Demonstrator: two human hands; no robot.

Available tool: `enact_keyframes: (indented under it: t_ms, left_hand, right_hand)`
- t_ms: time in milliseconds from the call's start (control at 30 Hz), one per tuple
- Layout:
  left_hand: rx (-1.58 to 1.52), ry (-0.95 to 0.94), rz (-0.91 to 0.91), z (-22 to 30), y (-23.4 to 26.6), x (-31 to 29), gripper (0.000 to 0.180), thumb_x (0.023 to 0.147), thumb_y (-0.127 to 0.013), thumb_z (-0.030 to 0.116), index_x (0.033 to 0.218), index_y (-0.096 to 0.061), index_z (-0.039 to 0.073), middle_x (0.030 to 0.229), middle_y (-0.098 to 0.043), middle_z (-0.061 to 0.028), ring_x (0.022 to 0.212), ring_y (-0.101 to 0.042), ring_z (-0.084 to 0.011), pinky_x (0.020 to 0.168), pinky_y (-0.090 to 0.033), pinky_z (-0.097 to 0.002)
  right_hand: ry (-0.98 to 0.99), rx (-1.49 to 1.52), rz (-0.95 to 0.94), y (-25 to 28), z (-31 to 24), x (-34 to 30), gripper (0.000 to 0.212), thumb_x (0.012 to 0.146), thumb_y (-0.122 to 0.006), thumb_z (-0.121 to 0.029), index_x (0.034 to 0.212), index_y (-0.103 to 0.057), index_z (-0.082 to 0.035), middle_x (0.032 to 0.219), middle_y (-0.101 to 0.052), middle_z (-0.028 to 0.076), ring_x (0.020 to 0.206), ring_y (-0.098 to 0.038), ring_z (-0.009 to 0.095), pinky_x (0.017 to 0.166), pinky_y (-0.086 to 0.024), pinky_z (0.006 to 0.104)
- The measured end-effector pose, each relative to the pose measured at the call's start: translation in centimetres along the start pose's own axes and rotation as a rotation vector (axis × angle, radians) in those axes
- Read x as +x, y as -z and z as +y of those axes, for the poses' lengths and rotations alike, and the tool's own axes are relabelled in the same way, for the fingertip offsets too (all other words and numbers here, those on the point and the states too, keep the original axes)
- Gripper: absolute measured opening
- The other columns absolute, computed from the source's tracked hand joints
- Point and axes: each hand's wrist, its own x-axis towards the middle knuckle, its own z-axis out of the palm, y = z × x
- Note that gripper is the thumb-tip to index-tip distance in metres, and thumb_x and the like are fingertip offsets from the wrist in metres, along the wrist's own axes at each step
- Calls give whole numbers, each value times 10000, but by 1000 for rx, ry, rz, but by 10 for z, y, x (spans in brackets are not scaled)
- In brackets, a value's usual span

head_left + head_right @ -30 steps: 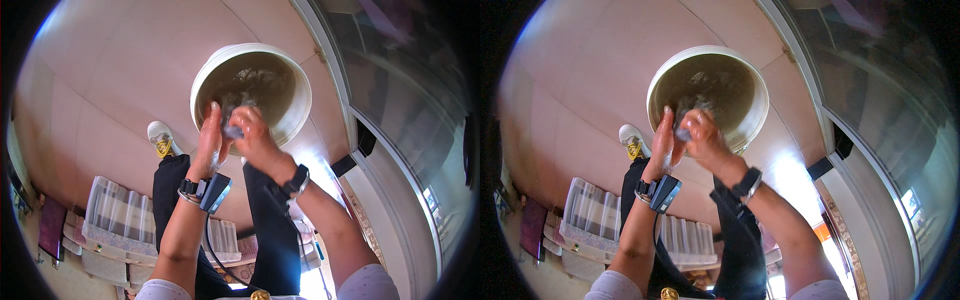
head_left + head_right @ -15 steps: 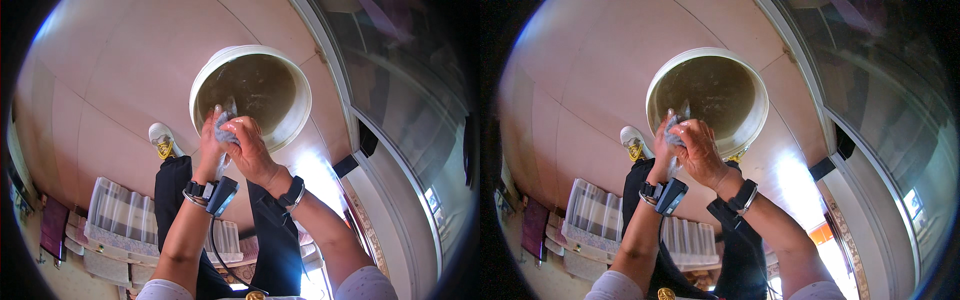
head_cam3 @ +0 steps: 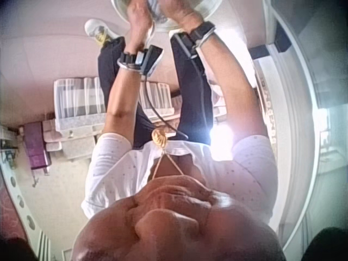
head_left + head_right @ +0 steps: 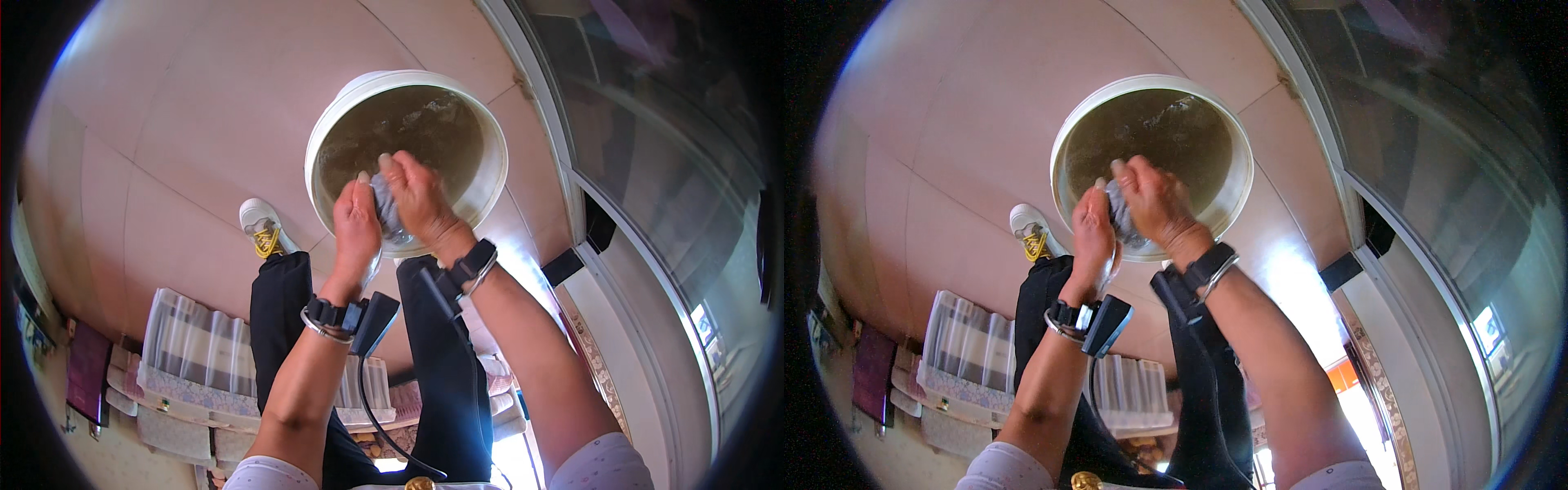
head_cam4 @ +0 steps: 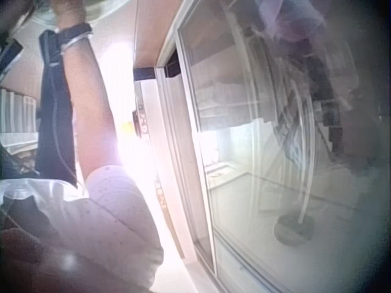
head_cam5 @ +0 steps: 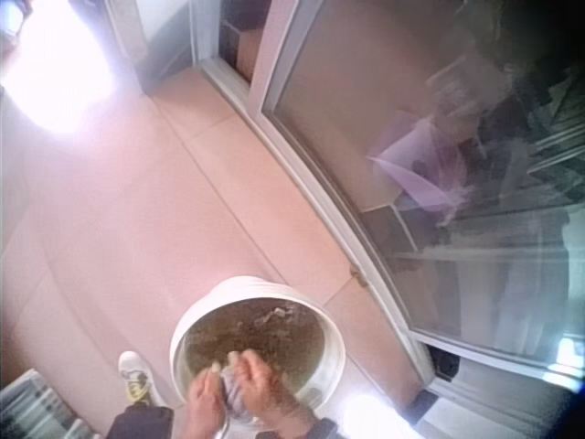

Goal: The person takes a small cloth from a wardrobe, folds it, and places it into a small drawer; then the person retrieves a second cloth, rinses it in a bucket of water, wrings it out, and uses it to wipe a wardrobe door before removing several folded items of clothing from the wardrobe.

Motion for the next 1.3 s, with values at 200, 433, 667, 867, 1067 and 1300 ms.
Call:
enact_keyframes:
  t_ms: [200,433,667,867,1067,1300]
  left_hand:
    - [-21,115,10,21,0,-10,214,924,-495,186,1020,-535,-1,836,-540,2,719,-421,-44,596,-365,-209]
    - [39,105,-71,9,3,-5,534,896,-514,167,1328,-294,-57,1357,-343,-151,1246,-303,-202,1009,-231,-272]
    - [-258,388,-99,12,-5,0,606,924,-458,321,1401,-184,65,1269,-417,-130,1068,-459,-187,902,-395,-382]
    - [-446,305,-75,19,5,3,436,932,-431,370,1216,-437,40,953,-575,-75,837,-561,-128,697,-473,-254]
    - [-350,243,-110,-2,-1,5,349,934,-454,347,1081,-507,36,914,-574,-44,800,-547,-102,686,-464,-239]
    - [96,-159,-128,-6,-4,-2,244,950,-436,242,970,-536,20,851,-566,-23,767,-510,-82,679,-432,-228]
  right_hand:
    - [-152,-264,32,39,29,-7,267,912,-464,-294,852,-491,-35,795,-564,217,760,-546,412,655,-424,481]
    - [243,-580,-85,-4,50,-22,330,678,-601,-44,996,-515,-37,997,-491,183,996,-465,372,790,-439,436]
    - [158,-527,-153,12,27,-8,260,622,-581,-6,879,-566,-42,1017,-529,145,973,-479,354,817,-411,424]
    - [246,-67,-147,17,-37,-61,282,685,-607,8,943,-496,-17,1055,-491,156,987,-488,332,842,-413,371]
    - [200,116,18,-4,-23,-57,277,855,-574,-133,1056,-424,-15,1045,-480,168,914,-505,318,779,-429,342]
    - [43,106,89,-13,-9,-25,214,879,-522,-197,997,-432,-43,842,-561,212,782,-548,428,635,-447,443]
